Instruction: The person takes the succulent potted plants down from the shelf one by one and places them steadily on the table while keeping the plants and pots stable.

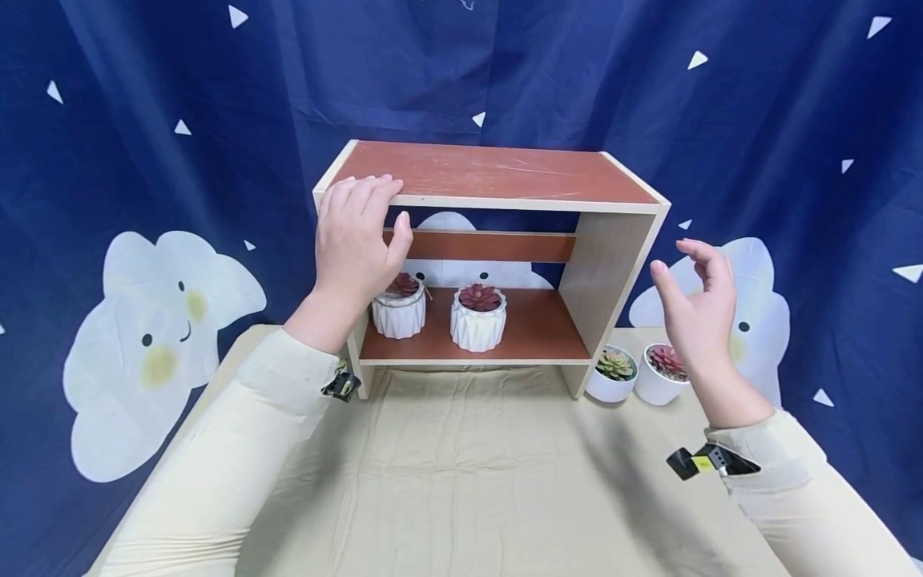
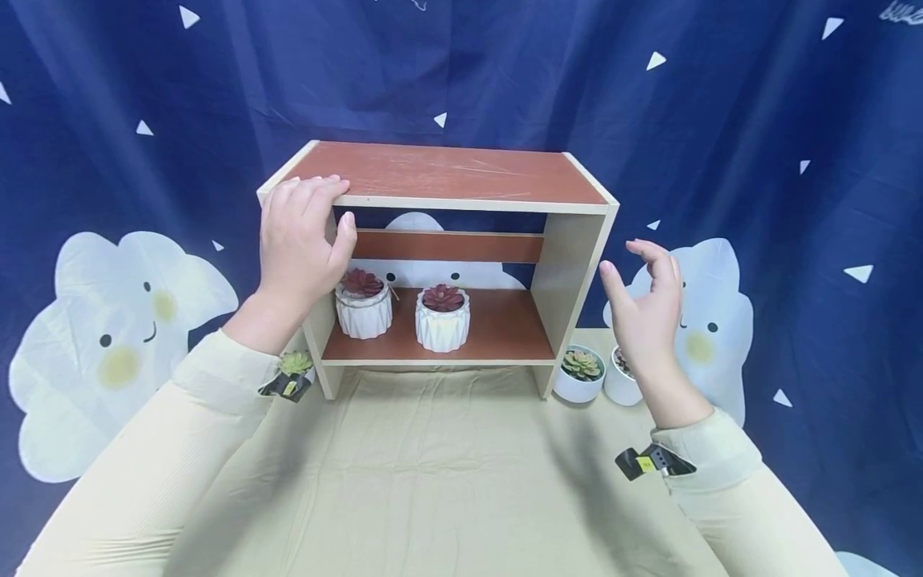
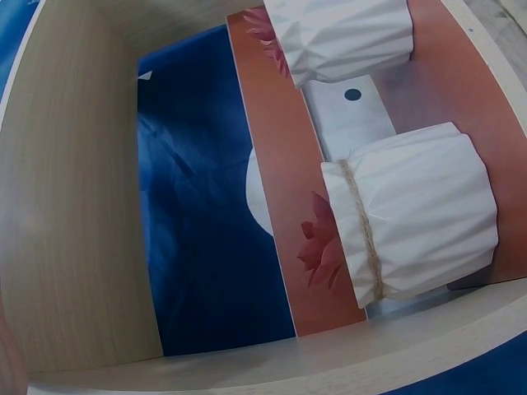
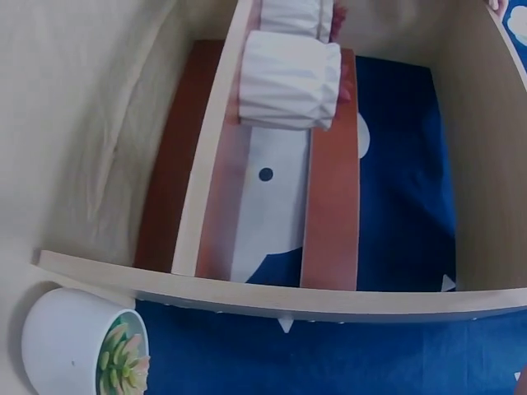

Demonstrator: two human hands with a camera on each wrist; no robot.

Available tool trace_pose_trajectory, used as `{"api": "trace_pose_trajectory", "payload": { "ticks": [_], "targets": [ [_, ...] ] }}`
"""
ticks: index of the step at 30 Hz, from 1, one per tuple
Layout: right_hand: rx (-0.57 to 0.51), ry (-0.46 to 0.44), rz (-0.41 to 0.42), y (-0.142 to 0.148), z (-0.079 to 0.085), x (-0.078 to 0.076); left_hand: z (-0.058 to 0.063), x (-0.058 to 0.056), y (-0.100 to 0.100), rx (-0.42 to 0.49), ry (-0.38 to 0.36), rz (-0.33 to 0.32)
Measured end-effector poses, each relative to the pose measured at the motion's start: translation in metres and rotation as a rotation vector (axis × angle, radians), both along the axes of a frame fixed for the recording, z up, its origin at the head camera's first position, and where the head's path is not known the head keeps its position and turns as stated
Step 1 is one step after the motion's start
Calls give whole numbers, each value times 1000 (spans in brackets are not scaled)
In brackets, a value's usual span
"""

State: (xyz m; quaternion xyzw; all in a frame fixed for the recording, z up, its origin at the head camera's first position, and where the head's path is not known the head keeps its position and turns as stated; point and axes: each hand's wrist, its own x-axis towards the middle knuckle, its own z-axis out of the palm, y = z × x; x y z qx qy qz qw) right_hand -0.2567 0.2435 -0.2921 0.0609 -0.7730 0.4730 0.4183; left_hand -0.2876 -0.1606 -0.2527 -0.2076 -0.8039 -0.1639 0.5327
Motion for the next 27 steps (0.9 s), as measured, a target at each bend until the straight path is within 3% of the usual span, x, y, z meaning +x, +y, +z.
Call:
{"api": "trace_pose_trajectory", "payload": {
  "ticks": [8,18,27],
  "targets": [
    [4,40,9,-6,9,-3,0,2,0,2,-4,6],
    [7,76,30,-34,35,19,0,2,0,2,-11,7],
    [7,118,26,-38,44,17,0,2,1,5,-12,6]
  ]
}}
